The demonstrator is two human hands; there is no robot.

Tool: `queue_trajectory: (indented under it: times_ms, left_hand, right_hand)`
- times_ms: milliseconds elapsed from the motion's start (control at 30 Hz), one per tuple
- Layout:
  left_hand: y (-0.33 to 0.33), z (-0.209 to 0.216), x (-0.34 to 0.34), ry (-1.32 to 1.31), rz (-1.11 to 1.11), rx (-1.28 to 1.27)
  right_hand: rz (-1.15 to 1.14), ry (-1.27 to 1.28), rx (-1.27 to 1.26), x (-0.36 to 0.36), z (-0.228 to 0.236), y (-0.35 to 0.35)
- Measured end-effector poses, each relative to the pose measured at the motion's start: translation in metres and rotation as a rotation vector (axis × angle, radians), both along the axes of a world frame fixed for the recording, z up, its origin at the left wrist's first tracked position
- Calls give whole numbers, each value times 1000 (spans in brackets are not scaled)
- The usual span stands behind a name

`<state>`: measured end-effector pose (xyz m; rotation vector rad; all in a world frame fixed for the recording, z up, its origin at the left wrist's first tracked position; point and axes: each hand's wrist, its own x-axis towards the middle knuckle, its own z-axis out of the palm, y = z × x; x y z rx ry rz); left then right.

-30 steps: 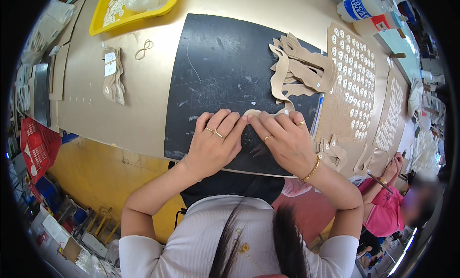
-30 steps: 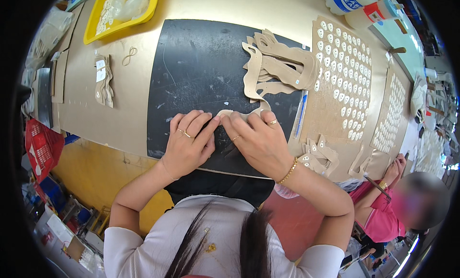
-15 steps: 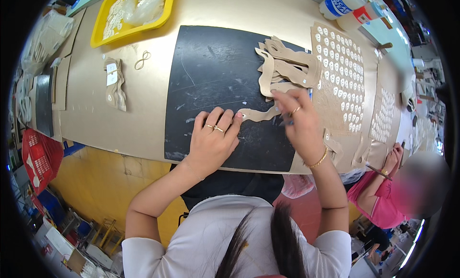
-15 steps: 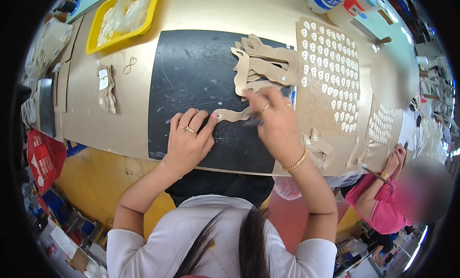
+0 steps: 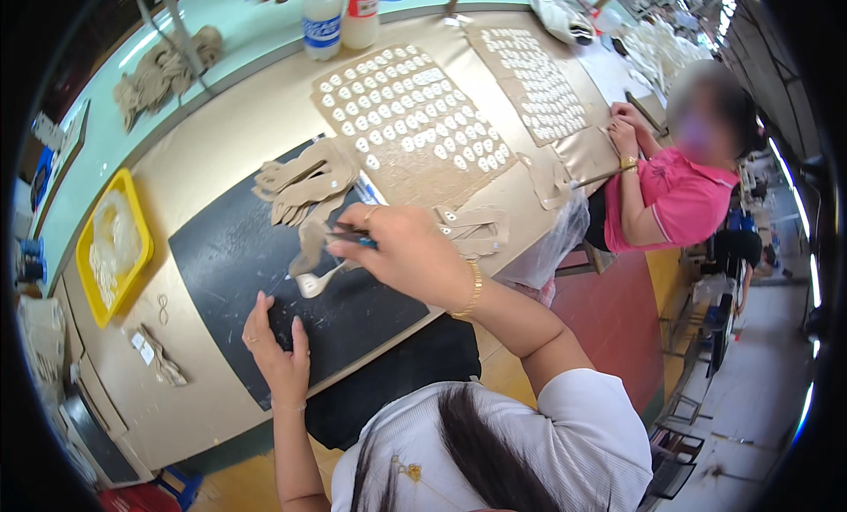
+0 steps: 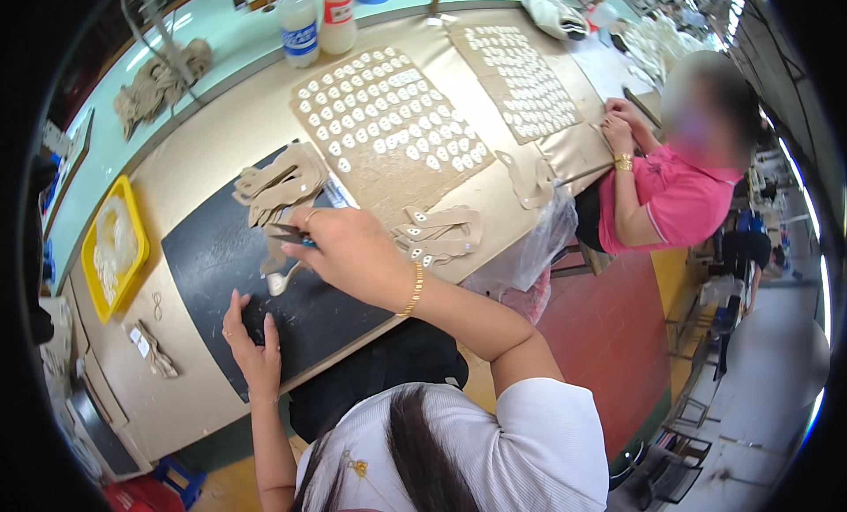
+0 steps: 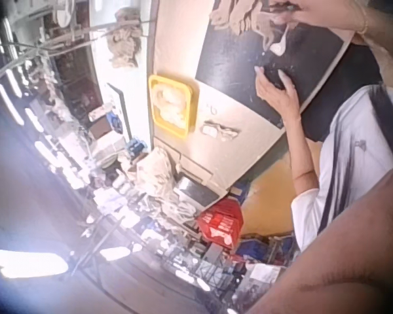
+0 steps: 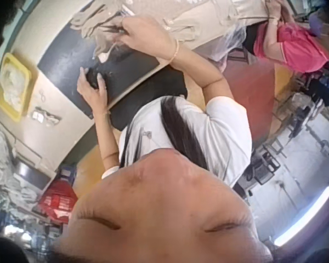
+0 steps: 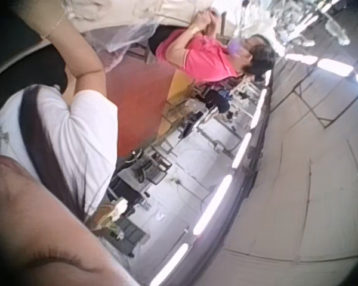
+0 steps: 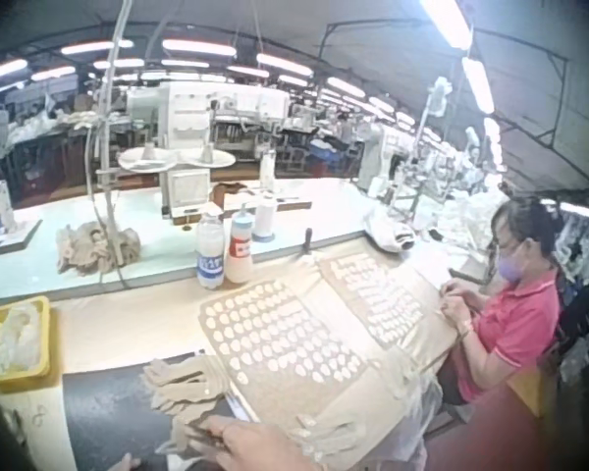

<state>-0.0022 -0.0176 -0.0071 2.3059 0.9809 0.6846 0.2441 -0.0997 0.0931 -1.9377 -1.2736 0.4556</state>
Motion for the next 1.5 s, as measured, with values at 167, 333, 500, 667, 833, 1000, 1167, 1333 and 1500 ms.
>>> queue_trajectory:
  times_ms: [167,333,500,667,833,1000,1167,1333,1500]
  left_hand:
    - [-2,-1,-2,5,-3,-7]
    - [-1,-2,-1,9,-25,16]
    - [-1,-1,0,4,-19,23]
    - [-1,-2,-1,16,-28,17]
    - [0,3,3,28,-43,89]
    - [-10,18,39,-7,-218,139]
    - [-25,17,110,-35,-580,204]
    - [-34,1,155,50,-650,351]
    - [-39,-10,159,135,-674,302]
  right_hand:
    - [-271,-95,-161,51,48,-56]
    - [-605,62,-198,129,51,-96]
    - [-916,198,181,186,2,-151]
    - [-1167,332,146,190,-85,-211]
    - [-1297,-85,-204,135,-106,-218]
    - [-530,-185,-81,120,-65,-129]
    - [45,-654,-138,116,-47,-15]
    - [293,-995,-197,128,-50,39]
    - [401,-1080,-185,132,-53,54]
